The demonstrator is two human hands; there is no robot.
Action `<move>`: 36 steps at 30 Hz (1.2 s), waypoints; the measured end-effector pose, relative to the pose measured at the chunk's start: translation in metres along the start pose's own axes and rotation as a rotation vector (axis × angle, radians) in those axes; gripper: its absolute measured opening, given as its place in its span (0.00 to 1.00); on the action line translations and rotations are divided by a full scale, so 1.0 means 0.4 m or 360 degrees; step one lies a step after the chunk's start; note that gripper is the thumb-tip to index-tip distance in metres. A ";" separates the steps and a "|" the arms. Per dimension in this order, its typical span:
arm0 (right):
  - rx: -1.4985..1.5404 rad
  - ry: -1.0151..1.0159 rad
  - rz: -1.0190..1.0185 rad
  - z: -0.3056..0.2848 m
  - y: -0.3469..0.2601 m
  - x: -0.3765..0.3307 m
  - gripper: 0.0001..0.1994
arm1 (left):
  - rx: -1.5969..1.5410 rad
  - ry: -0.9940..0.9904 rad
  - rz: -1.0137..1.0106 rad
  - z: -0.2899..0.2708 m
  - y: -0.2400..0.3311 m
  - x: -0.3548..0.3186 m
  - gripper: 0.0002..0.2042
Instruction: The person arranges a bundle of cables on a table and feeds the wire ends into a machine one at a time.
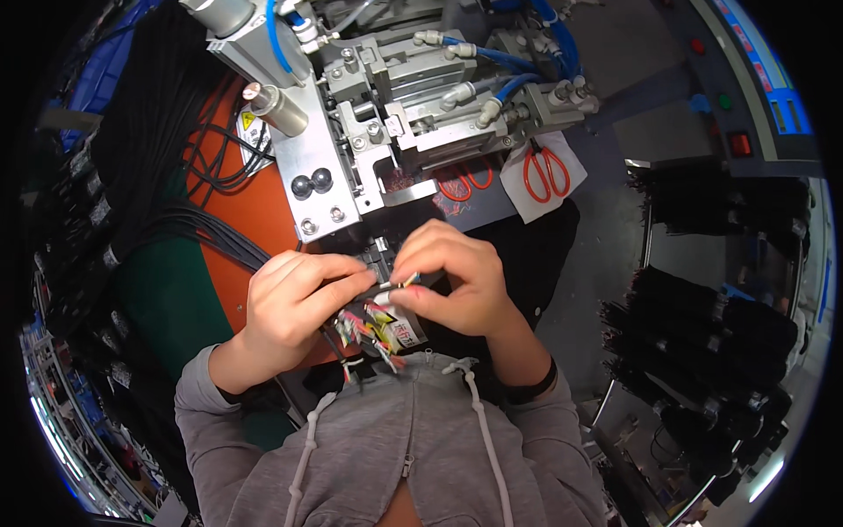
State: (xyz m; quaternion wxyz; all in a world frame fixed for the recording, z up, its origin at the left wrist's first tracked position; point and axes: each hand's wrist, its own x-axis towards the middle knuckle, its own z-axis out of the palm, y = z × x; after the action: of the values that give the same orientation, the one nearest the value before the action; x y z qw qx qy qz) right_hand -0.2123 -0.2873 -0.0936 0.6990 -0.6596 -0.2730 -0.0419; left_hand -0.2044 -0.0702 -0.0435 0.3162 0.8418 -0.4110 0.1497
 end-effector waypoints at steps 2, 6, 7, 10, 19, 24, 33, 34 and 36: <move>0.0143 0.0118 0.0196 0.003 0.007 -0.003 0.08 | -0.0146 -0.0156 -0.0126 -0.007 0.000 -0.007 0.11; 0.0303 0.0221 0.0273 0.014 0.000 -0.002 0.08 | -0.0033 0.0287 -0.0064 -0.001 0.007 0.006 0.14; 0.0305 0.0224 0.0272 0.014 -0.001 -0.001 0.08 | -0.0032 0.0284 -0.0063 -0.005 0.008 0.006 0.14; 0.0163 0.0209 0.0271 0.015 -0.010 0.003 0.09 | -0.0186 0.0406 -0.0016 -0.024 0.013 -0.001 0.14; -0.0352 0.0572 -0.0188 0.078 -0.038 0.037 0.11 | -0.0059 0.0331 -0.0114 0.024 0.023 0.007 0.10; -0.0372 0.0334 -0.0205 0.061 -0.029 0.044 0.11 | -0.0134 0.0303 -0.0128 0.027 0.018 0.003 0.08; -0.1003 -0.0034 0.0048 0.012 -0.097 0.061 0.08 | 0.0164 -0.0023 -0.0118 0.018 0.014 -0.009 0.13; -0.0892 -0.0145 0.0249 0.003 -0.101 0.062 0.07 | 0.0158 -0.0075 -0.0098 0.017 0.013 -0.008 0.16; -0.0484 -0.0083 0.0524 -0.014 -0.095 0.049 0.06 | 0.0139 -0.0030 -0.0090 0.024 0.014 -0.011 0.16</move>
State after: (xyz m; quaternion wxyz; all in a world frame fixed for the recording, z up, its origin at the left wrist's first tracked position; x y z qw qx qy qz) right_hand -0.2098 -0.2913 -0.0507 0.5817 -0.7939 -0.1702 0.0492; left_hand -0.2117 -0.0764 -0.0508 0.2793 0.8674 -0.3832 0.1507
